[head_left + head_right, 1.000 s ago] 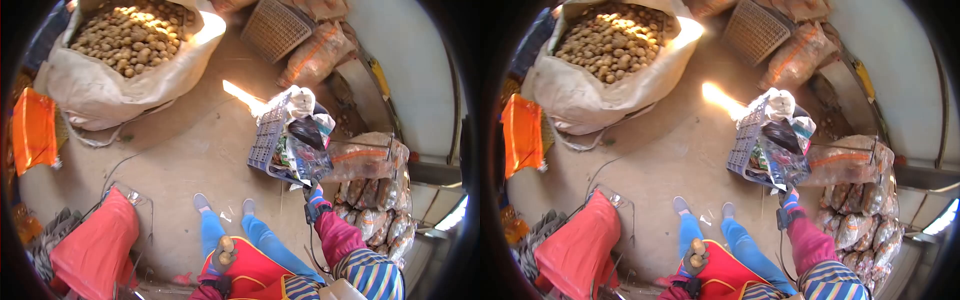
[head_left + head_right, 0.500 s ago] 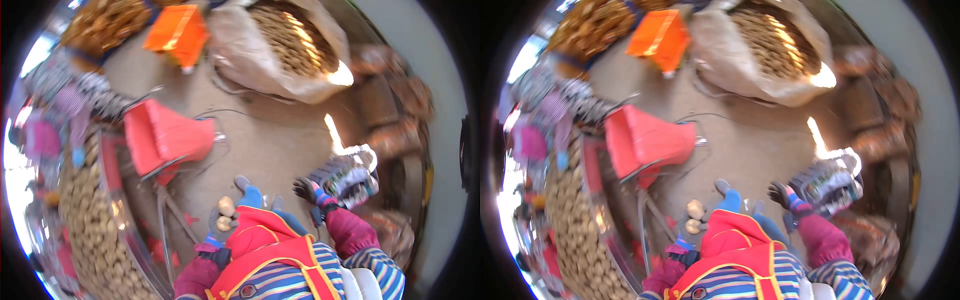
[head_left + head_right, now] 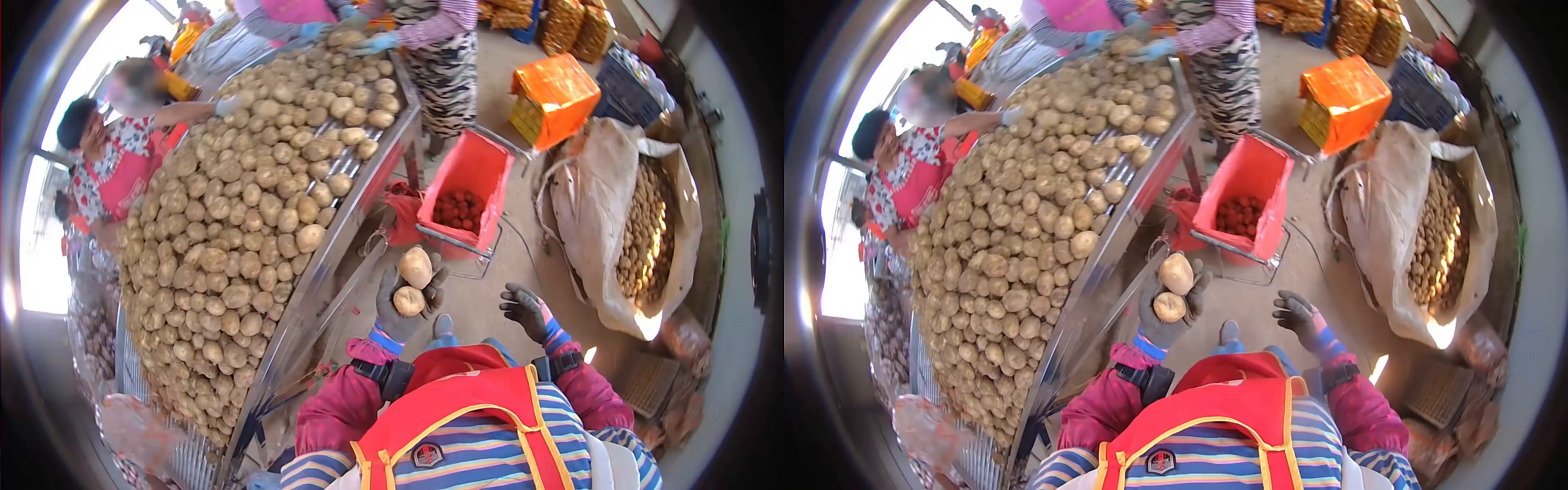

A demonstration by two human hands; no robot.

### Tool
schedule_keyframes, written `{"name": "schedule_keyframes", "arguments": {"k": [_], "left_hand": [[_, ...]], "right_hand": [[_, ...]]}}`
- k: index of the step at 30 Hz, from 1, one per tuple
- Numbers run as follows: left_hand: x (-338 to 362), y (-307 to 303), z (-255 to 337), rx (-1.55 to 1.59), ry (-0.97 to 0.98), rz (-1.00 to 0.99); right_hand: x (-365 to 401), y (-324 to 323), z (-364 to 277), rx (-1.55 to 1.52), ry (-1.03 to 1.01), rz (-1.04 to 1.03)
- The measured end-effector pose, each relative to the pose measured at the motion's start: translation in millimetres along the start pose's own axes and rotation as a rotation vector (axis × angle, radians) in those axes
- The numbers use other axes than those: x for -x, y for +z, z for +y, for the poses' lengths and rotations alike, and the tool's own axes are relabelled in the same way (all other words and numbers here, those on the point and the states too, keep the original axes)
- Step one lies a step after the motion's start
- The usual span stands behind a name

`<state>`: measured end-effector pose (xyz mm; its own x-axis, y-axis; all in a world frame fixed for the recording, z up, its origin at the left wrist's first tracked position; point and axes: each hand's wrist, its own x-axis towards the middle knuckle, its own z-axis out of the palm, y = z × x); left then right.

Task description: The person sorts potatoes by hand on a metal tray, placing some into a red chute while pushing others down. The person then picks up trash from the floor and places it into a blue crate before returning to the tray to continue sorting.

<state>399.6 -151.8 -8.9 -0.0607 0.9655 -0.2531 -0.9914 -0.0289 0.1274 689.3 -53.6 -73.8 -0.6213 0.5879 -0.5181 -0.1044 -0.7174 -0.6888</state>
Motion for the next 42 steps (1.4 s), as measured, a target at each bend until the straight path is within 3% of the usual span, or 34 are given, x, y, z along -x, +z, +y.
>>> {"name": "schedule_keyframes", "arguments": {"k": [5, 7, 10, 11, 13, 17, 19, 21, 22, 24, 25, 26, 27, 28, 29, 31, 32, 33, 34, 38, 41, 42], "left_hand": [[-4.6, 4.6, 41.9, 0.059, 0.145, -0.007], [-6.7, 8.6, 56.2, 0.193, 0.219, 0.154], [-27.2, 8.7, 99.3, 0.365, 0.228, 0.180], [-36.3, 29.1, 115.8, 0.347, 0.253, 0.156], [-55.1, 68.5, 149.8, 0.067, 0.621, 0.221], [-69.1, 119.6, 234.1, 0.062, 0.651, 0.049], [-67.1, 137.3, 257.1, -0.075, 0.917, 0.221], [-54.0, 115.8, 270.7, -0.219, 0.926, 0.155], [-50.3, 99.0, 276.3, -0.581, 0.938, 0.292], [-40.7, 65.4, 283.4, -1.309, 0.877, 0.558], [-33.0, 49.5, 281.8, -1.306, 0.866, 0.557], [-24.5, 33.7, 277.4, -1.994, 0.645, 0.779], [-17.2, 18.5, 273.2, -2.662, 0.298, 0.961], [-10.8, 3.0, 266.3, -2.657, 0.287, 0.937], [-7.5, -9.3, 258.2, -2.702, 0.188, 0.927], [-15.2, -17.1, 257.6, -2.735, 0.088, 0.893], [-16.2, -6.6, 255.9, -2.708, 0.047, 0.869], [-18.7, -1.0, 256.0, -2.679, 0.010, 0.852], [-21.7, -3.4, 257.3, -2.682, 0.090, 0.827], [-31.3, 13.4, 266.9, -2.588, 0.026, 0.762], [-36.1, 14.0, 276.0, -2.523, -0.078, 0.627], [-37.9, -1.7, 277.6, -2.575, 0.094, 0.559]], "right_hand": [[-56.2, 42.5, -20.5, 0.065, 0.139, -0.155], [-79.6, 43.0, -15.7, 0.084, 0.207, -0.201], [-120.5, 49.4, -31.3, -0.097, 0.396, -0.405], [-131.9, 57.4, -44.2, -0.011, 0.432, -0.286], [-165.7, 64.7, -57.2, 0.073, 0.358, -0.331], [-212.3, 98.0, -91.3, 0.124, 0.227, -0.428], [-221.9, 116.2, -105.2, 0.140, 0.218, -0.444], [-231.1, 126.7, -105.3, 0.143, 0.214, -0.429], [-234.5, 130.1, -102.4, 0.164, 0.217, -0.427], [-242.2, 139.2, -94.8, 0.198, 0.209, -0.385], [-248.2, 143.3, -89.8, 0.196, 0.214, -0.375], [-256.7, 146.6, -84.3, 0.288, 0.086, -0.362], [-266.2, 150.9, -78.1, 0.381, -0.040, -0.344], [-279.1, 156.2, -70.1, 0.541, -0.186, -0.285], [-279.6, 175.9, -80.1, 0.548, -0.181, -0.264], [-281.9, 223.6, -101.7, 1.180, -0.590, -0.252], [-283.3, 246.7, -106.3, 1.195, -0.577, -0.242], [-286.7, 270.8, -109.1, 1.406, -0.708, -0.317], [-291.8, 294.6, -108.5, 1.615, -0.842, -0.402], [-324.2, 343.6, -69.0, 1.926, -0.870, -0.645], [-341.3, 358.3, -72.9, 2.080, -0.798, -0.616], [-355.8, 355.4, -75.9, 2.132, -0.738, -0.640]]}}
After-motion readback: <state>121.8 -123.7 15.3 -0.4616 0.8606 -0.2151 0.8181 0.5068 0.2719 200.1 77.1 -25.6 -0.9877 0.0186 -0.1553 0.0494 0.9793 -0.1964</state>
